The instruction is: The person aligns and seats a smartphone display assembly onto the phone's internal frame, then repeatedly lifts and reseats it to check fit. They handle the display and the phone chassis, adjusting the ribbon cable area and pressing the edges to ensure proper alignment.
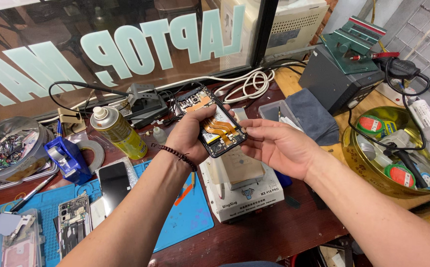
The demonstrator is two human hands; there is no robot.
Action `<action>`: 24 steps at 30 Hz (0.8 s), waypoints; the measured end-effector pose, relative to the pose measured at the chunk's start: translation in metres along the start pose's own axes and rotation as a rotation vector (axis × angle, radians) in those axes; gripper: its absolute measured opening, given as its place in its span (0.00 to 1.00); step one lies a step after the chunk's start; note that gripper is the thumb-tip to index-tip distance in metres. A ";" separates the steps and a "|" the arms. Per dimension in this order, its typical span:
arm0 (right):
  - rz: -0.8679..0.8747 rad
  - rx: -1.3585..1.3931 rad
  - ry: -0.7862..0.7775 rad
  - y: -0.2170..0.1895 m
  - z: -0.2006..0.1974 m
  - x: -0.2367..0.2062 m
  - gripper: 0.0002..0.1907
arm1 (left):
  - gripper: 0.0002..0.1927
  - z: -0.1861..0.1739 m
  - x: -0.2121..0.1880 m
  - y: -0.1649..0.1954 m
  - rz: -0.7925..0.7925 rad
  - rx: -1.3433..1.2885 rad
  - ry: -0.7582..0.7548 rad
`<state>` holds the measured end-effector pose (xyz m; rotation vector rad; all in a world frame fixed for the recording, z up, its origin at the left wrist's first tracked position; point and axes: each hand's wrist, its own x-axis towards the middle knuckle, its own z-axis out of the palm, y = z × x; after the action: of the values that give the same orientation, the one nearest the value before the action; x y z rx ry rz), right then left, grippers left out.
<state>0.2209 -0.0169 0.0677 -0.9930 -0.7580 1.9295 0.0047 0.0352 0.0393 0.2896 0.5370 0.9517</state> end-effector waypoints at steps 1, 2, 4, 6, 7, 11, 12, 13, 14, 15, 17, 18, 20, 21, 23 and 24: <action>0.001 0.005 -0.003 0.001 -0.001 0.000 0.13 | 0.13 -0.001 0.000 0.000 0.000 -0.006 -0.001; 0.002 0.009 -0.005 0.002 -0.001 0.000 0.13 | 0.13 -0.002 0.000 -0.001 0.000 -0.012 -0.002; 0.012 0.032 -0.005 0.003 -0.003 0.000 0.13 | 0.13 -0.003 0.001 -0.002 -0.016 -0.027 -0.013; 0.030 0.067 0.003 0.005 -0.005 0.001 0.13 | 0.13 -0.004 0.001 -0.004 -0.007 -0.029 -0.026; 0.025 0.064 -0.002 0.005 -0.005 0.001 0.13 | 0.13 -0.003 0.001 -0.005 0.010 -0.023 -0.033; 0.010 0.034 -0.008 0.008 -0.007 0.000 0.12 | 0.23 -0.001 0.000 -0.005 -0.002 -0.107 -0.101; 0.007 0.020 -0.007 0.008 -0.007 0.000 0.12 | 0.25 0.001 -0.001 -0.005 0.013 -0.106 -0.084; 0.013 0.035 0.007 0.008 -0.007 0.001 0.12 | 0.26 0.002 -0.001 -0.005 0.030 -0.105 -0.065; 0.019 0.051 0.022 0.008 -0.006 0.001 0.12 | 0.28 0.003 -0.002 -0.004 0.045 -0.104 -0.048; 0.023 0.067 0.038 0.008 -0.006 0.001 0.13 | 0.30 0.004 -0.003 -0.004 0.043 -0.119 -0.058; 0.002 0.043 -0.004 0.007 -0.006 0.000 0.11 | 0.35 0.006 -0.005 -0.004 0.039 -0.151 -0.079; -0.008 0.033 -0.026 0.007 -0.005 0.000 0.11 | 0.36 0.006 -0.007 -0.003 0.050 -0.149 -0.091; -0.002 0.037 -0.008 0.006 -0.005 0.000 0.12 | 0.39 0.007 -0.008 -0.003 0.072 -0.148 -0.115; 0.002 0.040 0.001 0.005 -0.004 0.000 0.12 | 0.40 0.008 -0.009 -0.003 0.074 -0.153 -0.120; 0.003 0.044 0.000 0.004 -0.003 0.000 0.13 | 0.43 0.009 -0.011 -0.003 0.080 -0.162 -0.131; 0.003 0.046 -0.001 0.004 -0.003 0.000 0.13 | 0.44 0.009 -0.012 -0.003 0.089 -0.160 -0.138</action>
<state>0.2216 -0.0182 0.0634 -0.9663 -0.7101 1.9417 0.0063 0.0238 0.0488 0.2350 0.3217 1.0467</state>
